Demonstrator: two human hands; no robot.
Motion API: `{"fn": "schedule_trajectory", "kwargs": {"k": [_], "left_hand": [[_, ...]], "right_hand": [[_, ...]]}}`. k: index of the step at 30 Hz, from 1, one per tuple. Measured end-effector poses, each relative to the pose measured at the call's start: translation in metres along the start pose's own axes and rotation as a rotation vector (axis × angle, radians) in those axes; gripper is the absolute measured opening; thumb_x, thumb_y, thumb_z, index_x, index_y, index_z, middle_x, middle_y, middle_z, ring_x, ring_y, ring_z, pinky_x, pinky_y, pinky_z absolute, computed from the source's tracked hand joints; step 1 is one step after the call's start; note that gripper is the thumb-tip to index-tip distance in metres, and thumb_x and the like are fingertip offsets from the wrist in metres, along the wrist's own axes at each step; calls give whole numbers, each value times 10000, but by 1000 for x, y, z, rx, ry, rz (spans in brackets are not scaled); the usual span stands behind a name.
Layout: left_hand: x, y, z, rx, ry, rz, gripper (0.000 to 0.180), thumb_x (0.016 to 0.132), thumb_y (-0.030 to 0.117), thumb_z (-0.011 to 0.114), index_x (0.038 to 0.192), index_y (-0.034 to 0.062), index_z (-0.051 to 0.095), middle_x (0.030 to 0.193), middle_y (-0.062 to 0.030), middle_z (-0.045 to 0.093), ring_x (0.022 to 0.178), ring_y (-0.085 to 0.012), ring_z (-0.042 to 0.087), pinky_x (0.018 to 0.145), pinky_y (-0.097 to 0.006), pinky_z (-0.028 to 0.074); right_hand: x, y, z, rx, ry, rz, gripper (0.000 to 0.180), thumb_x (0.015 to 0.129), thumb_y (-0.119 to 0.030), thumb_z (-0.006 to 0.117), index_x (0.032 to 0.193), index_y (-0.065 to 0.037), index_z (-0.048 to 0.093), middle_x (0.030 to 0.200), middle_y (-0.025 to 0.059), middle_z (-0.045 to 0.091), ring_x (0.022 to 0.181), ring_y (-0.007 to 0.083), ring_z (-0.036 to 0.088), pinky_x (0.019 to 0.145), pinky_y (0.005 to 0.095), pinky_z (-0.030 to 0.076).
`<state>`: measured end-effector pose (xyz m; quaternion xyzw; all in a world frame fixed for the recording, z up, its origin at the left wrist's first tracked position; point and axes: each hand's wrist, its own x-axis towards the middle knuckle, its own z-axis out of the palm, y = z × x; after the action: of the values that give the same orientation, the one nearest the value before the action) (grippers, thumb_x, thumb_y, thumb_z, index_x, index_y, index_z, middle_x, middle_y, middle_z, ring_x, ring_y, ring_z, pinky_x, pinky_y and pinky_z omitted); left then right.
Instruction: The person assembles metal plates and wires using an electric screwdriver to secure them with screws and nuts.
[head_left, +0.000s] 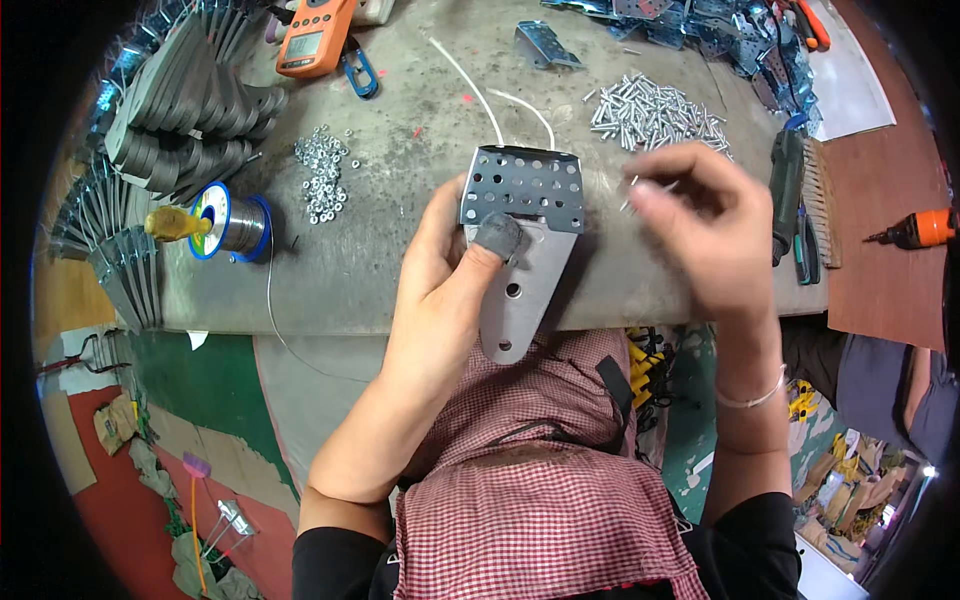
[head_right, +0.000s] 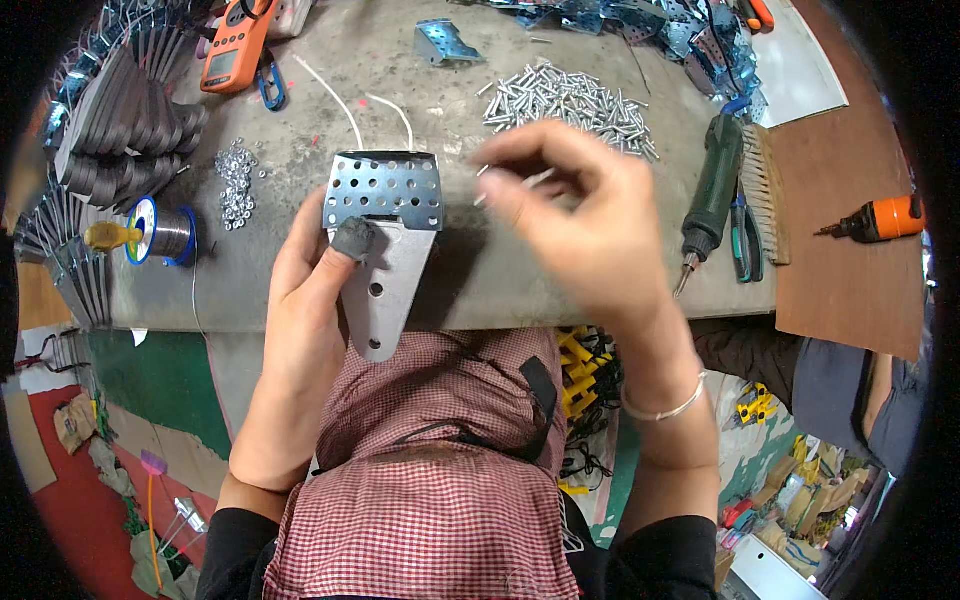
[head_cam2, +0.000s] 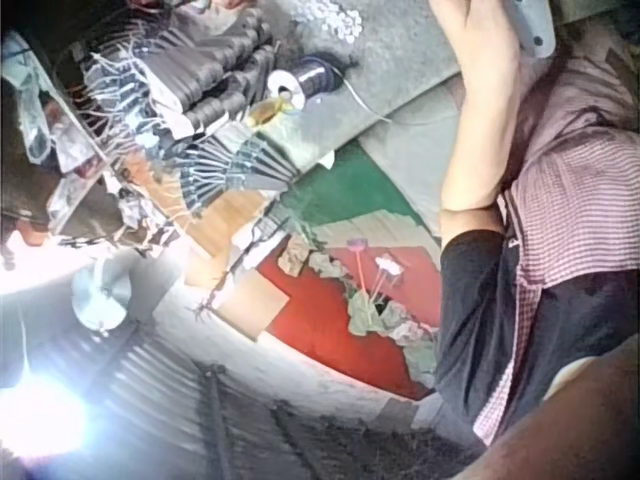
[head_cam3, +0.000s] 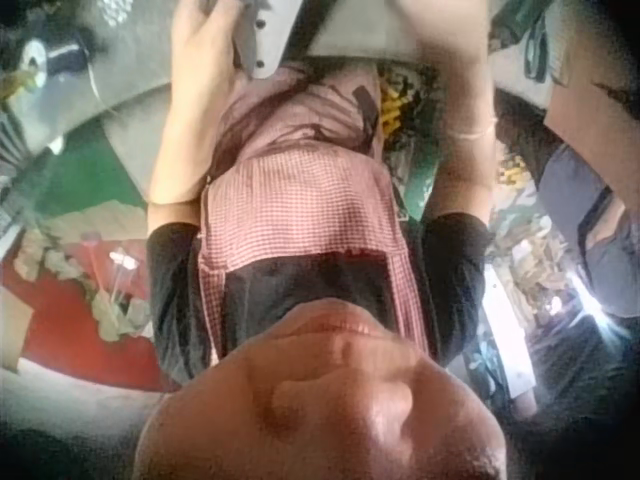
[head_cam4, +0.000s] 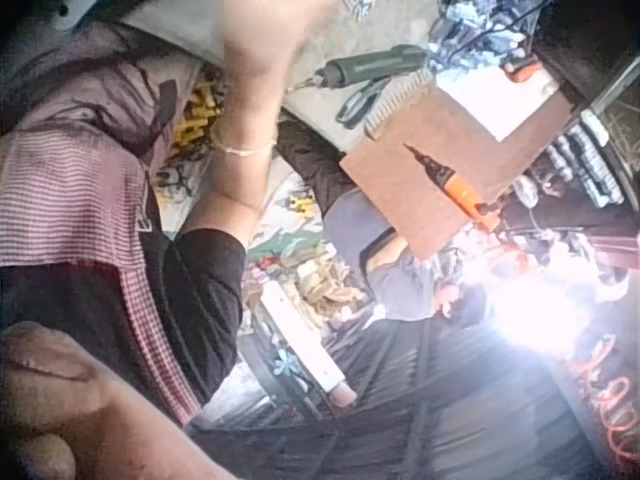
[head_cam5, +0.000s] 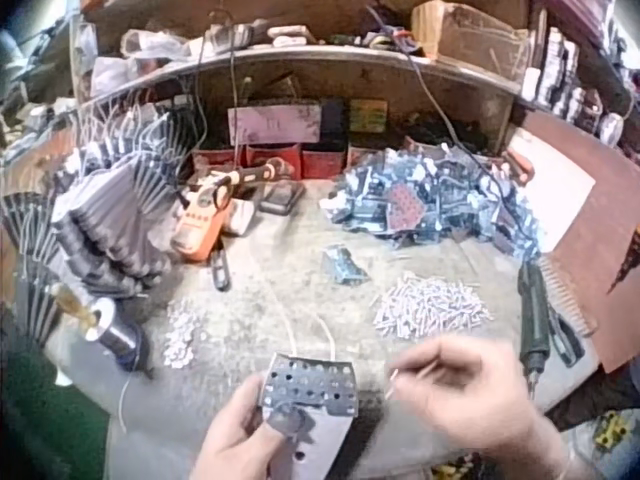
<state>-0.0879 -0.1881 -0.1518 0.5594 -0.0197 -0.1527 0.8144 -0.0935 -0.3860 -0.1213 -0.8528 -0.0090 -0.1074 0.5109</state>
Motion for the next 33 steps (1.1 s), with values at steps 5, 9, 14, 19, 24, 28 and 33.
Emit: {"fn": "schedule_trajectory", "kwargs": {"k": [5, 9, 14, 19, 24, 28, 33], "left_hand": [[-1, 0, 10, -80, 20, -19, 431, 890, 68, 489, 1297, -42, 399, 1107, -88, 579, 969, -144, 569, 855, -263, 447], [-5, -1, 14, -113, 14, -34, 388, 898, 70, 481, 1268, -33, 423, 1074, -80, 584, 964, -126, 565, 839, -250, 449], [-2, -9, 17, -129, -13, -19, 343, 921, 114, 508, 1229, -25, 450, 1045, -66, 591, 926, -114, 572, 800, -242, 463], [-4, -15, 18, -38, -77, -3, 394, 896, 77, 558, 1254, -28, 430, 1044, -68, 592, 909, -109, 574, 786, -238, 467], [-8, -6, 21, 58, -137, -18, 548, 798, -39, 500, 1320, -56, 334, 1126, -113, 547, 1024, -137, 532, 865, -262, 447], [-10, -11, 17, 120, -205, -8, 640, 776, -35, 488, 1372, -59, 256, 1170, -141, 526, 1077, -181, 520, 903, -288, 433], [-6, 6, 9, 50, -209, -213, 638, 826, -20, 462, 1416, -28, 220, 1322, -138, 427, 1203, -224, 443, 1007, -328, 355]], "right_hand": [[-8, 3, 17, 10, 57, -329, 134, 712, -12, 705, 838, -22, 659, 754, 37, 612, 617, 95, 507, 515, 210, 394], [-14, 5, 17, -261, 143, -487, 158, 655, 13, 715, 794, -18, 649, 714, 70, 581, 592, 155, 529, 511, 244, 415], [-16, -1, 10, -338, 71, -511, 178, 669, 33, 698, 837, -18, 665, 745, 100, 618, 672, 215, 607, 574, 304, 479], [-19, -17, 23, 7, 187, -348, 181, 679, 55, 686, 848, -4, 655, 784, 115, 655, 689, 224, 646, 622, 287, 513], [-5, -2, 35, -185, 91, -671, 166, 641, 17, 699, 781, -20, 618, 745, 95, 644, 668, 239, 633, 626, 317, 510], [-5, 2, 35, -259, 84, -703, 185, 619, -4, 708, 774, -23, 609, 784, 86, 642, 705, 246, 619, 632, 334, 499], [-18, -3, 21, -370, -50, -540, 424, 715, -250, 722, 1049, -11, 619, 1076, 157, 596, 944, 330, 576, 778, 390, 481]]}}
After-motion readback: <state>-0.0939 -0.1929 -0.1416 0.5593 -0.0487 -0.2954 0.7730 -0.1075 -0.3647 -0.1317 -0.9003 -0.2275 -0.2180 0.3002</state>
